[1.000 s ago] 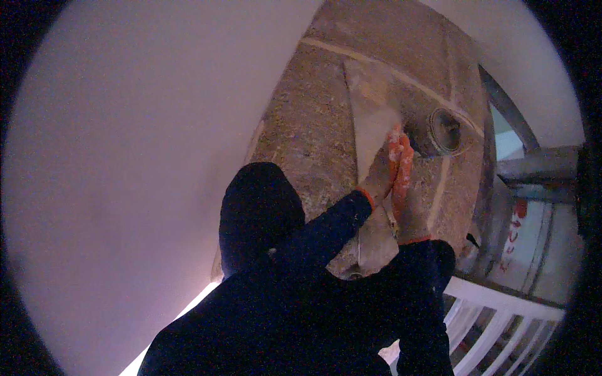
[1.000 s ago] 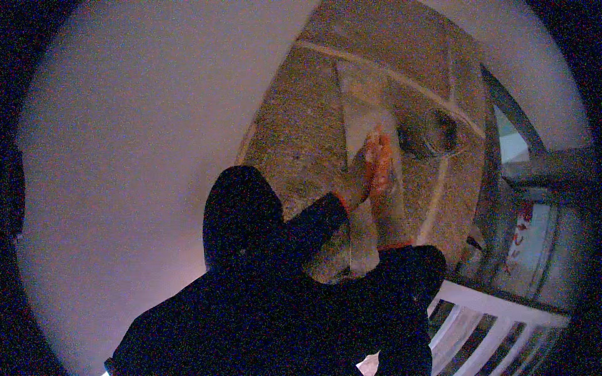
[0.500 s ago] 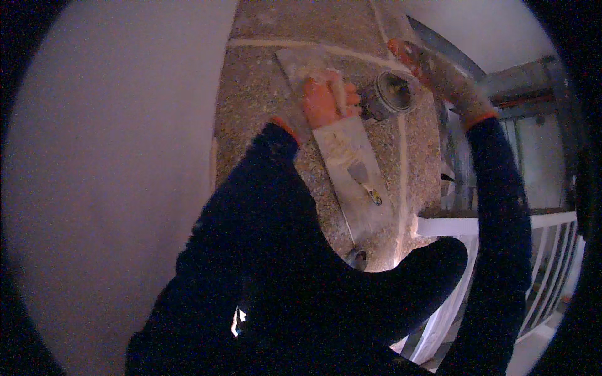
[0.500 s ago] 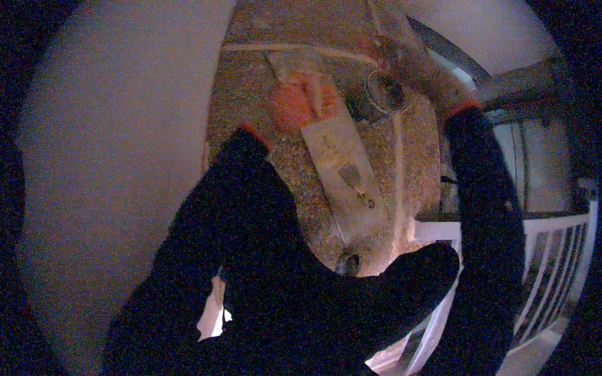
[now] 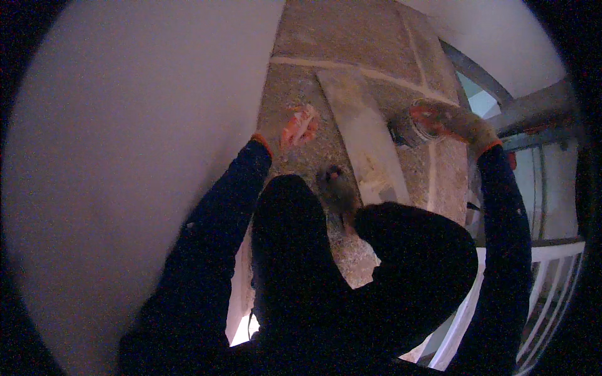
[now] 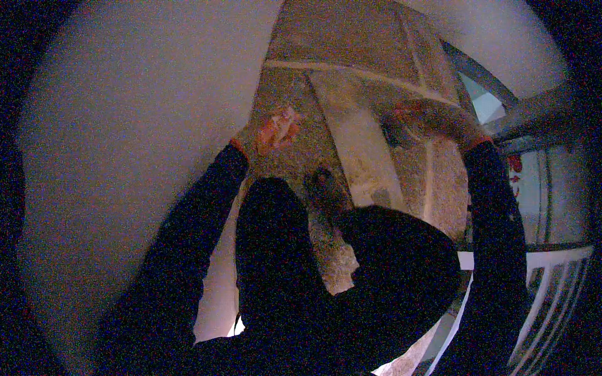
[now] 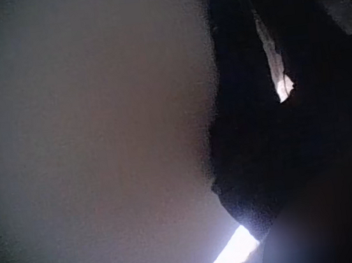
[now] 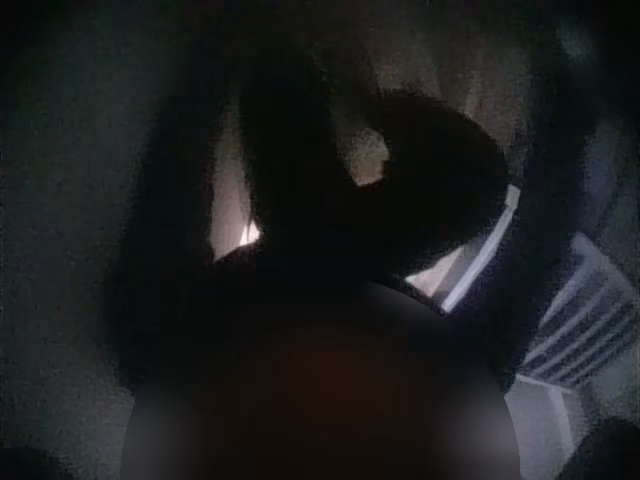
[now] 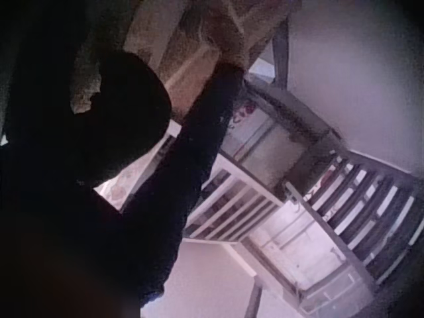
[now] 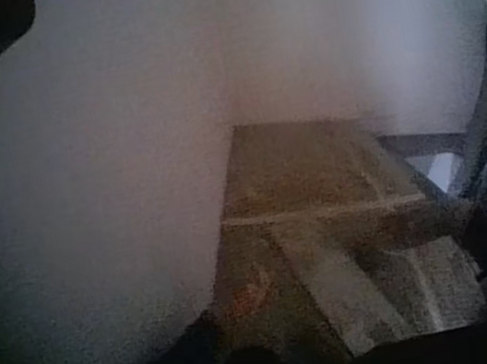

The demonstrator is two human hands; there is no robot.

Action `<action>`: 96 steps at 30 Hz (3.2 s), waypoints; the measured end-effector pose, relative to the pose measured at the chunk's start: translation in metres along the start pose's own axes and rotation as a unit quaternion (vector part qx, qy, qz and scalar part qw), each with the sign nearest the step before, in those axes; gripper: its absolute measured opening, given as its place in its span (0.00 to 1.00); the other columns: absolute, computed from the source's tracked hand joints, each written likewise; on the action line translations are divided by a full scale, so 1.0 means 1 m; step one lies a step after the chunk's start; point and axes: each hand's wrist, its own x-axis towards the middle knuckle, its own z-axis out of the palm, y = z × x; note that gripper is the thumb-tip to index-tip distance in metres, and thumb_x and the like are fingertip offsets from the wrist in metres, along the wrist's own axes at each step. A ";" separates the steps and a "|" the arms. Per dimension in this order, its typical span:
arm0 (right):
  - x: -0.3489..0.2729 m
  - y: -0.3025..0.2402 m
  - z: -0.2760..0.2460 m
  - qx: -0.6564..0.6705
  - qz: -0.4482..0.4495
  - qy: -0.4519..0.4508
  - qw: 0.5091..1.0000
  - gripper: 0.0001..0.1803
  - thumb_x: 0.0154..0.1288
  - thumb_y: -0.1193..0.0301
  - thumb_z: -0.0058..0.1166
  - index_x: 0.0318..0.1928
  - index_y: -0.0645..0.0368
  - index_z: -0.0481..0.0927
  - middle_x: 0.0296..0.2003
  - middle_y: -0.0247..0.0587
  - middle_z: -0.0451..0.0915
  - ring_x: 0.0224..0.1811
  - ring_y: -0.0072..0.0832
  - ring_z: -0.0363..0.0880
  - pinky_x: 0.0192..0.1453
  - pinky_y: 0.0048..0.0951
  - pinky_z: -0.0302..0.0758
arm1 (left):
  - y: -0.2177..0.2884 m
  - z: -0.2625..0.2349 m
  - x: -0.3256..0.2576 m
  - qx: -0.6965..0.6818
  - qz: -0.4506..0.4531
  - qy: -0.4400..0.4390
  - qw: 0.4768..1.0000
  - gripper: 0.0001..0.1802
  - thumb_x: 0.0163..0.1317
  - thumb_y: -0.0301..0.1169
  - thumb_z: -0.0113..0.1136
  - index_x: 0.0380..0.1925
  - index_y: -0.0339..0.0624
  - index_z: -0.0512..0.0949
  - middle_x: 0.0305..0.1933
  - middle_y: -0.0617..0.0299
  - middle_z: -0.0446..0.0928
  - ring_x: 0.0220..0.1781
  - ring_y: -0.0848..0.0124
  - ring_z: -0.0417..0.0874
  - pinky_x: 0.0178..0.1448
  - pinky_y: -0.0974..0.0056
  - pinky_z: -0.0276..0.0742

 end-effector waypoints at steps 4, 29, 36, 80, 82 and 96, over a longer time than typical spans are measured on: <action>0.078 -0.002 0.050 0.232 -0.053 -0.063 0.969 0.32 0.76 0.54 0.56 0.72 0.60 0.71 0.71 0.43 0.73 0.71 0.32 0.73 0.75 0.28 0.67 | -0.018 -0.001 -0.007 -0.029 -0.062 0.114 0.991 0.25 0.72 0.59 0.58 0.55 0.54 0.77 0.44 0.67 0.81 0.40 0.73 0.80 0.37 0.65 0.77; 0.320 0.074 0.223 0.800 -0.163 -0.163 0.553 0.30 0.82 0.58 0.45 0.75 0.61 0.64 0.71 0.48 0.70 0.69 0.39 0.74 0.68 0.38 0.79 | 0.006 0.061 -0.021 -0.203 0.013 0.311 0.928 0.29 0.78 0.52 0.47 0.69 0.49 0.72 0.59 0.65 0.83 0.57 0.76 0.80 0.44 0.73 0.75; 0.305 0.049 0.226 0.704 -0.186 -0.126 0.674 0.30 0.81 0.59 0.47 0.74 0.61 0.65 0.68 0.47 0.72 0.66 0.37 0.75 0.64 0.35 0.79 | 0.009 0.110 -0.029 0.014 0.161 0.322 0.933 0.27 0.73 0.41 0.55 0.68 0.45 0.72 0.58 0.62 0.81 0.57 0.73 0.81 0.49 0.71 0.80; -0.001 -0.023 0.237 0.766 -0.214 -0.297 0.529 0.30 0.79 0.58 0.51 0.71 0.65 0.68 0.60 0.47 0.77 0.59 0.32 0.79 0.58 0.30 0.83 | -0.061 0.279 -0.129 -0.176 0.065 0.070 0.980 0.30 0.73 0.47 0.56 0.68 0.42 0.73 0.62 0.60 0.80 0.50 0.70 0.84 0.48 0.66 0.80; 0.023 -0.026 0.242 0.781 -0.226 -0.326 0.482 0.32 0.77 0.57 0.53 0.71 0.66 0.67 0.61 0.49 0.76 0.61 0.35 0.79 0.61 0.35 0.83 | -0.048 0.272 -0.139 -0.199 0.098 0.011 0.975 0.30 0.73 0.43 0.56 0.70 0.38 0.70 0.65 0.55 0.78 0.54 0.67 0.83 0.56 0.66 0.81; 0.090 0.005 0.300 0.622 -0.217 -0.160 0.735 0.28 0.74 0.65 0.58 0.69 0.63 0.71 0.63 0.43 0.77 0.65 0.35 0.78 0.63 0.40 0.80 | -0.162 0.260 -0.159 -0.377 0.231 0.124 0.889 0.24 0.69 0.39 0.64 0.63 0.49 0.73 0.50 0.59 0.79 0.45 0.61 0.84 0.41 0.60 0.79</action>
